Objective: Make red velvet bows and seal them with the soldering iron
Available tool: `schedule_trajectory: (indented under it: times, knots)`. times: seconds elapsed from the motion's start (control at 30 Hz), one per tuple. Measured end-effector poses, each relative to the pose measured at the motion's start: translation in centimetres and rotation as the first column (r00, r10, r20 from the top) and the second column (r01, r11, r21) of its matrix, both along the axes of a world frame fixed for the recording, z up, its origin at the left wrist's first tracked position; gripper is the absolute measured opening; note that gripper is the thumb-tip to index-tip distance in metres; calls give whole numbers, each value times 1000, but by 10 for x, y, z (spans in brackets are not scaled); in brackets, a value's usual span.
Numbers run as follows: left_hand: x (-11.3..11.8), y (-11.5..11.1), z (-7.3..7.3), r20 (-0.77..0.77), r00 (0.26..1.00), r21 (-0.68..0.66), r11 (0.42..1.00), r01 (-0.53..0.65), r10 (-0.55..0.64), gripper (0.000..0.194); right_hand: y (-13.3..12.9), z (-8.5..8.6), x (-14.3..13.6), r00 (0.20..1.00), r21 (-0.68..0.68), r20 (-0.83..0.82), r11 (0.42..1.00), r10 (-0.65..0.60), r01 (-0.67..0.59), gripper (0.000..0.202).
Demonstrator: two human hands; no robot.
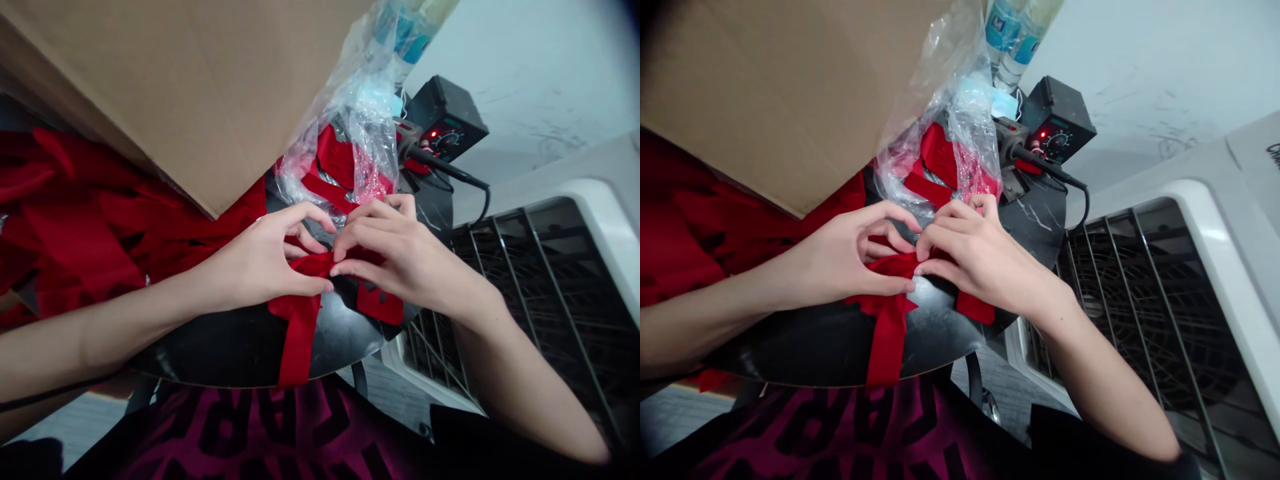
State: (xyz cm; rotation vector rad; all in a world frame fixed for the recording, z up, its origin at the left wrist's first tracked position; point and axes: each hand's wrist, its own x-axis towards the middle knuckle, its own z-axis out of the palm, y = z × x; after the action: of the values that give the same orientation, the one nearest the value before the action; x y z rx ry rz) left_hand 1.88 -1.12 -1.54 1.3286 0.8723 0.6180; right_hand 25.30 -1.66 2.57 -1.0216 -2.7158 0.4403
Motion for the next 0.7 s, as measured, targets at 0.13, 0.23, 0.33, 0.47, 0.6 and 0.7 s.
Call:
schedule_trajectory:
  times: [0.13,0.23,0.33,0.47,0.6,0.7]
  knots:
    - [0,-1,-3,-42,999,43,999,-14,16,26,2,0,-3,991,-27,-107,996,-84,82,12]
    - [-1,0,-4,16,1000,10,1000,-27,27,19,4,-1,-4,975,-73,-185,991,-126,114,10]
    - [-1,1,-3,41,998,-23,999,-36,37,17,3,-1,-3,957,-103,-256,988,-139,116,10]
    - [-1,1,-1,39,998,-43,998,-44,46,16,-2,4,0,970,-132,-175,981,-166,144,8]
    - [0,1,0,33,999,-54,998,-40,41,15,-7,4,0,977,-85,-103,980,-188,180,12]
    - [0,3,-2,27,1000,-109,994,16,-13,18,-5,0,-3,983,-116,-104,983,-154,141,6]
